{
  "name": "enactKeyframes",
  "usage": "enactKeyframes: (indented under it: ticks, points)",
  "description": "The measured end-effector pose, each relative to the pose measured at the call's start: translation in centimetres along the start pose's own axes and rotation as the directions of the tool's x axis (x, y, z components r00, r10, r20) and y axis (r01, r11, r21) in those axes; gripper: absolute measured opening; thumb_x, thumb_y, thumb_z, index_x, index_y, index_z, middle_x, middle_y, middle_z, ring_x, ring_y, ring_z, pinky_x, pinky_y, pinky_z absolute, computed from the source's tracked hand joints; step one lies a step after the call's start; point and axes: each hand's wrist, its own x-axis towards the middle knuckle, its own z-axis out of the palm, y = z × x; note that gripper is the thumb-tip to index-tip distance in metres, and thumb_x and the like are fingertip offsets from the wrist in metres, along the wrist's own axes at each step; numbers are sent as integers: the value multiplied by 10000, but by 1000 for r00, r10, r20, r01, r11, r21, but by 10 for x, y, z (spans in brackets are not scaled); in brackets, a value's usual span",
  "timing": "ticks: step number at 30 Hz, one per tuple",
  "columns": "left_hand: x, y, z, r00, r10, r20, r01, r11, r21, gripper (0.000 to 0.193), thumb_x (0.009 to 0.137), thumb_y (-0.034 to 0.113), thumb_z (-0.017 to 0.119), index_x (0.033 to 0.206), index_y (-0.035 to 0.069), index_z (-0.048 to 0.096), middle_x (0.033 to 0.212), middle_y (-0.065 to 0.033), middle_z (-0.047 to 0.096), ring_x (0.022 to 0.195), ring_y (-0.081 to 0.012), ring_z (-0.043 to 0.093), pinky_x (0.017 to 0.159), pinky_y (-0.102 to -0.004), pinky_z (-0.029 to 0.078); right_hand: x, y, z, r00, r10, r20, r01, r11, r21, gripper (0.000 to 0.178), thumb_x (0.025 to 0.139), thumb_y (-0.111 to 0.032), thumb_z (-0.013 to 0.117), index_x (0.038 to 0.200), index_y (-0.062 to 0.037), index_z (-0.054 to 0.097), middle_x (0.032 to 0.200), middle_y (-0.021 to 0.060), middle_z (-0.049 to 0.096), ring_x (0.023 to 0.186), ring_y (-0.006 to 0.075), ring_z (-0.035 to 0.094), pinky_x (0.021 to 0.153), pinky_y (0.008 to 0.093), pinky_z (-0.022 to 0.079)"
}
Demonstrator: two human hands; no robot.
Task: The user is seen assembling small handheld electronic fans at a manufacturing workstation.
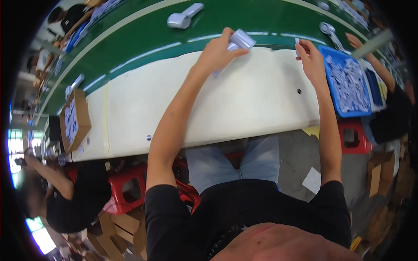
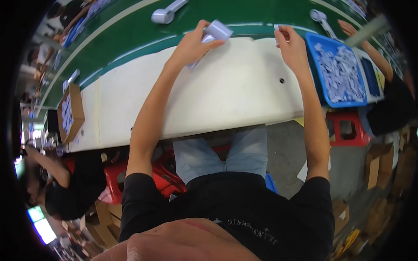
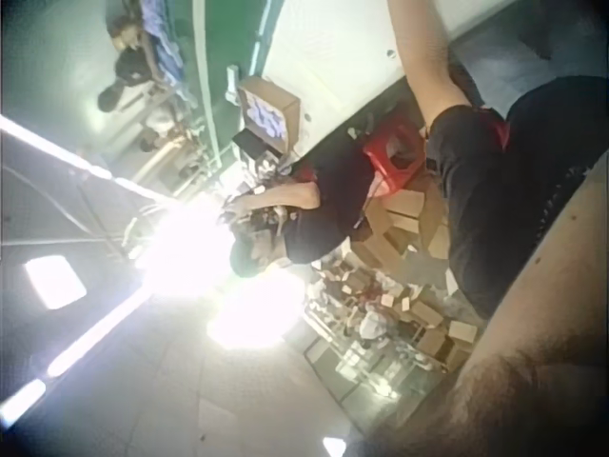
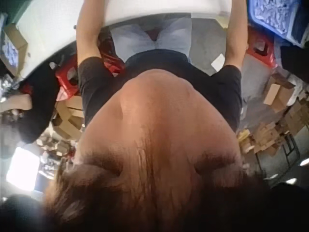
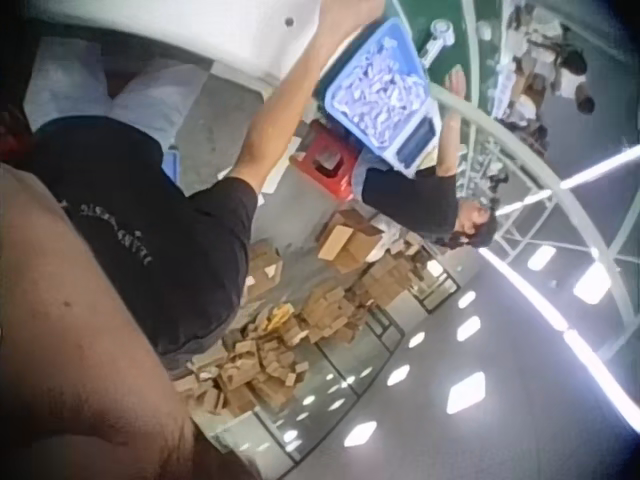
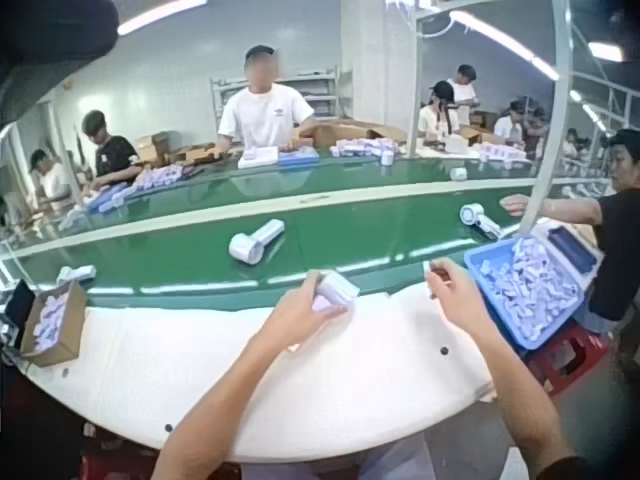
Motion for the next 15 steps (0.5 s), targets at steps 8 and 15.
enactKeyframes:
  ticks: [8,15]
  points:
    - [44,-6,3,990,8,140,-49,957,287,687,796,515,652,1268,35,515,1245,-181,488,1129,-305,504,925,-365,427,57,94,-195,988,-149,46,145,770,-621,227,918,-182,556,1069,-19,600,854,159,647,713,237,612,643,310,479]
    - [137,-22,-7,936,258,-240,71,531,844,748,752,527,681,1283,43,473,1269,-209,488,1200,-384,442,970,-425,392,52,169,-249,976,-193,100,208,689,-694,165,903,-144,584,1030,-44,618,907,136,666,751,242,631,671,292,494]
